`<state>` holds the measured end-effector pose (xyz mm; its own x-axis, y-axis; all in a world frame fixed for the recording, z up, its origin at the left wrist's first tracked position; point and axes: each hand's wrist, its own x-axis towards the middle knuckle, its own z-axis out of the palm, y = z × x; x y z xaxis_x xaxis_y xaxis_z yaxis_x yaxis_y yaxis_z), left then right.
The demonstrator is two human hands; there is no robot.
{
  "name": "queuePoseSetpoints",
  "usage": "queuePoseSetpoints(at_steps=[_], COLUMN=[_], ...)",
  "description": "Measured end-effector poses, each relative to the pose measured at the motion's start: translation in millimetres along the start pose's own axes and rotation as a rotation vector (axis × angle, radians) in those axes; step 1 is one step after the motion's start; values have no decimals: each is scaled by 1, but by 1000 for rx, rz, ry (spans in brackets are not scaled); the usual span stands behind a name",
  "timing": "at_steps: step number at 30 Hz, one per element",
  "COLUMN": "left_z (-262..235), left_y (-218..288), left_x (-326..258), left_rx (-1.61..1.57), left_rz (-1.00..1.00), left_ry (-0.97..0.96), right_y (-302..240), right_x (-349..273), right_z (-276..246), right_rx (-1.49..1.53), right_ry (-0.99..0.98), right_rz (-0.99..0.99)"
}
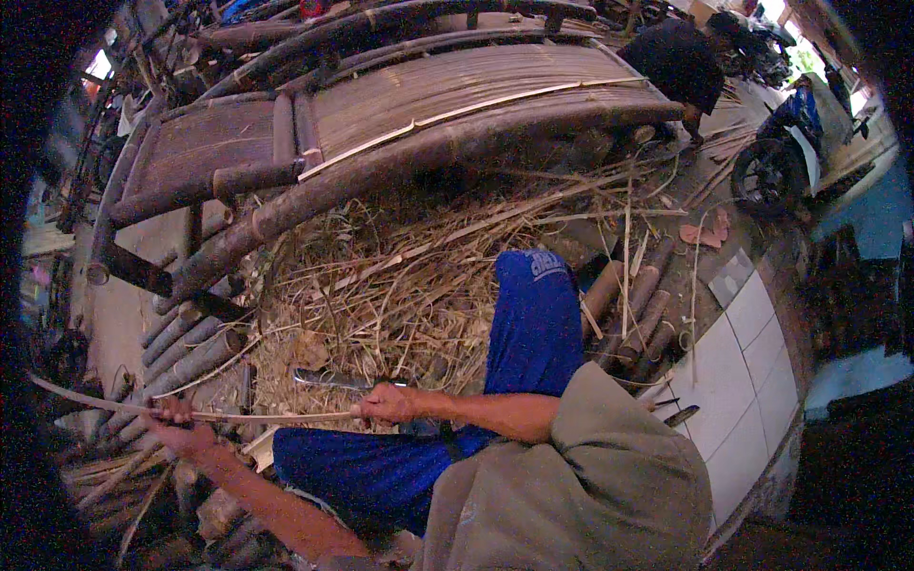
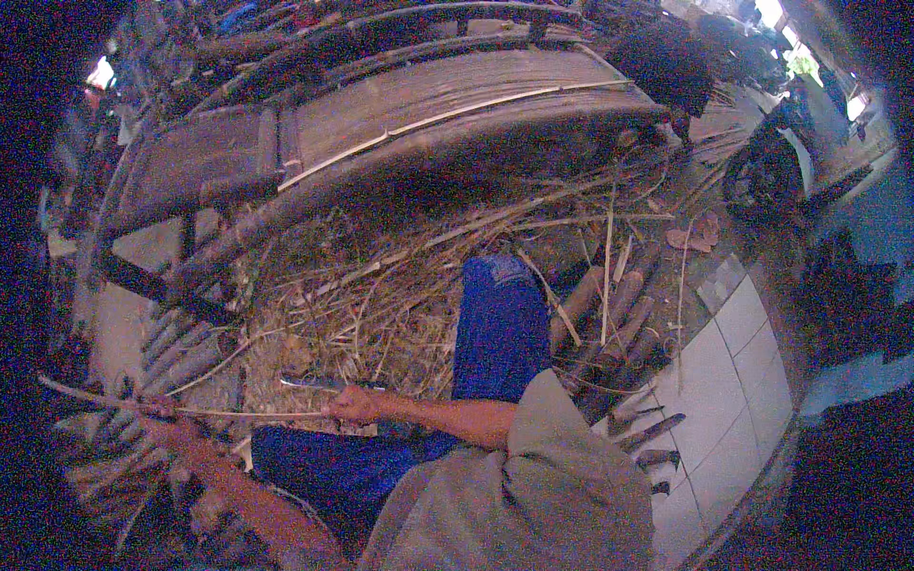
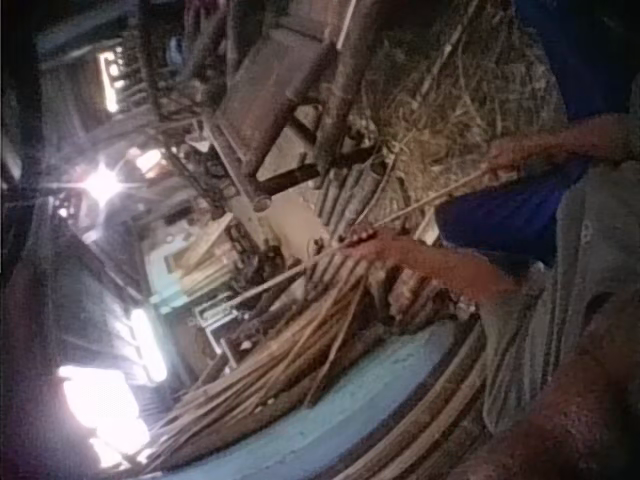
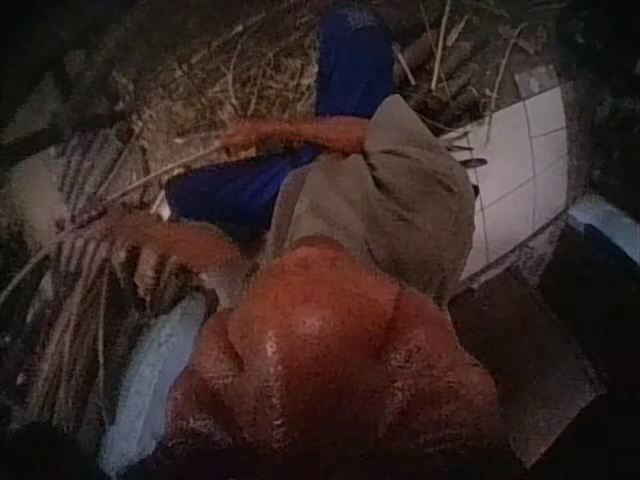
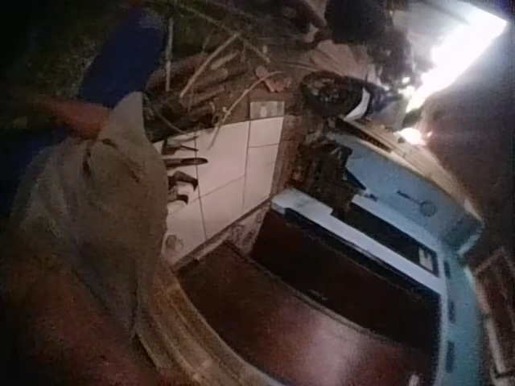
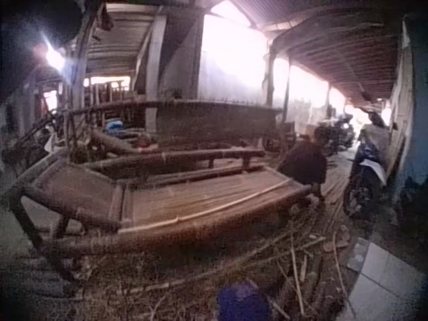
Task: The person sits on the floor and uses a knife to split and smooth thin bamboo strips. They repeatedly place the prepared strips into a large curved bamboo frame, aligning them with existing strips to form a woven panel.
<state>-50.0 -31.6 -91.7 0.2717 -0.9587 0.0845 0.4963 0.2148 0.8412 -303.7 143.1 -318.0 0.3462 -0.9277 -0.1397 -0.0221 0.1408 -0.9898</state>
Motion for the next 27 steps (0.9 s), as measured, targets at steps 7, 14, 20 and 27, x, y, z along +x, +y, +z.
queuePoseSetpoints(at_steps=[7,14,20,27], left_z=[-28,-41,-45,-86], left_y=[68,74,56,49], left_x=[53,29,18,59], left_rx=[-58,218,237,142], left_rz=[193,613,716,549], left_ry=[1,216,291,472], right_y=[114,110,143,172], right_x=[67,73,64,87], right_z=[-29,-15,-7,-10], right_rx=[-632,-1122,-1366,-1344], right_ry=[401,58,89,111], right_rz=[217,357,203,306])
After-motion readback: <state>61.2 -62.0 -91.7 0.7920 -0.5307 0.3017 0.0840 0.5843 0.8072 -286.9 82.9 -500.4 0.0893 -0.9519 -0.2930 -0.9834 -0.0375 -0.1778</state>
